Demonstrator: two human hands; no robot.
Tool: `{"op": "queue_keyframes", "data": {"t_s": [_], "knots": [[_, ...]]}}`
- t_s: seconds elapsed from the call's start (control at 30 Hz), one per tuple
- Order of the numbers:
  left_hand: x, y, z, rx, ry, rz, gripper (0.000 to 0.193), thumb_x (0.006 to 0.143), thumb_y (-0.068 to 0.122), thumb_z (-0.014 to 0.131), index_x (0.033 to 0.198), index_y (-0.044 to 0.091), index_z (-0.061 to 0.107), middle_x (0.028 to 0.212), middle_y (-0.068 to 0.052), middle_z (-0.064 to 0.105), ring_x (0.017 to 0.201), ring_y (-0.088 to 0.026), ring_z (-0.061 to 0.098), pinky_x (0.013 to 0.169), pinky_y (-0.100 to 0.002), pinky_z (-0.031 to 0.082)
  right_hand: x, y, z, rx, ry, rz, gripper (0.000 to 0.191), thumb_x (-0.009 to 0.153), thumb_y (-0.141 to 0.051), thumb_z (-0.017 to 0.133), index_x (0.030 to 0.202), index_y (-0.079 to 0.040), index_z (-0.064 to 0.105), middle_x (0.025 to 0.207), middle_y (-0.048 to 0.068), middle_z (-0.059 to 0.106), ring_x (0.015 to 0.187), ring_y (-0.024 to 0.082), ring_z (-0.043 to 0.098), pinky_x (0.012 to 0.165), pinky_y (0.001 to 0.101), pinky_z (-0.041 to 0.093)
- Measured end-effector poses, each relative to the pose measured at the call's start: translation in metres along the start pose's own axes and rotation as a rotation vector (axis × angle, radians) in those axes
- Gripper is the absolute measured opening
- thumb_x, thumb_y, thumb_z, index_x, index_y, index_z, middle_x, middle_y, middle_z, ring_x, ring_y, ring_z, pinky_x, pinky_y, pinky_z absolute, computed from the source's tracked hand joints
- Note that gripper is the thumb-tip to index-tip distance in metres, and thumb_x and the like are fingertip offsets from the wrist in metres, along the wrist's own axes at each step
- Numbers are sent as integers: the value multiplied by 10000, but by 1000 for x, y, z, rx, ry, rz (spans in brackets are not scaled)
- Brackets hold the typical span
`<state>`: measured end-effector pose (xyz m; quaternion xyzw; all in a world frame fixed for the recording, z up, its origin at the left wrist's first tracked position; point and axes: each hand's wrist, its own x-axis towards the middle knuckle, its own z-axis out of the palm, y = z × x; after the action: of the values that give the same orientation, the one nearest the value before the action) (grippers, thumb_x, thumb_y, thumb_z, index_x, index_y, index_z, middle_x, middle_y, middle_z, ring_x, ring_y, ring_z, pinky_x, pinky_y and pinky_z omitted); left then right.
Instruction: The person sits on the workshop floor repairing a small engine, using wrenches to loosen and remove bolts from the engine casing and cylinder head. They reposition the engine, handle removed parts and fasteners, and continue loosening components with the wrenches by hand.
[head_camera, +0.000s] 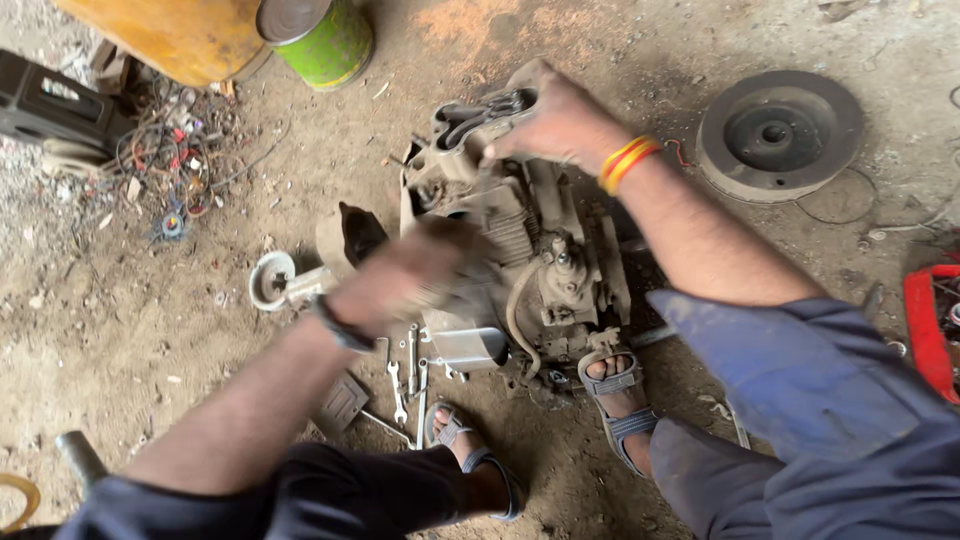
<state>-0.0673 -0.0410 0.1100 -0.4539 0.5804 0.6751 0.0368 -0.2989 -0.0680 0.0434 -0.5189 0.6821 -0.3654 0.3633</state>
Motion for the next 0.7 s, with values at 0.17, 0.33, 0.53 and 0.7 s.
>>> {"op": "queue_keyframes", "data": {"t_s": [0.17, 0.33, 0.53, 0.7], "knots": [[31, -23, 63, 119, -150, 288, 407, 1037, 316, 461, 1118, -18, 680, 903, -142, 799, 699, -216, 747, 596, -329, 614, -32, -5, -75, 213, -421, 33, 808, 826, -457, 620, 1552, -162, 425, 1493, 194, 580, 1280, 349, 627, 1059, 478, 518], [60, -65, -15, 720, 517, 557, 237, 892, 272, 657, 956, 72, 766, 809, -183, 737, 733, -312, 732, 656, -427, 589, -83, -35, -129, -252, -214, 328, 729, 970, -570, 560, 1502, -70, 565, 1398, 214, 699, 1199, 373, 714, 997, 514, 551], [115, -86, -91, 524, 1241, 500, 407, 1072, 420, 459, 1147, 62, 639, 1006, -224, 718, 966, -416, 685, 978, -569, 496, -163, -63, 6, -1510, -7, -13, 992, 919, -721, 472, 1593, 6, 435, 1104, 252, 695, 867, 347, 741, 543, 424, 608], [150, -83, -100, 448, 1511, 407, 690, 1025, 588, 458, 1312, -37, 523, 1291, -405, 500, 1292, -555, 497, 1026, -760, 370, -129, -29, 40, -1302, 334, -204, 600, 1097, -571, 554, 961, -13, 730, 667, 128, 643, 535, 331, 664, 479, 445, 525]]}}
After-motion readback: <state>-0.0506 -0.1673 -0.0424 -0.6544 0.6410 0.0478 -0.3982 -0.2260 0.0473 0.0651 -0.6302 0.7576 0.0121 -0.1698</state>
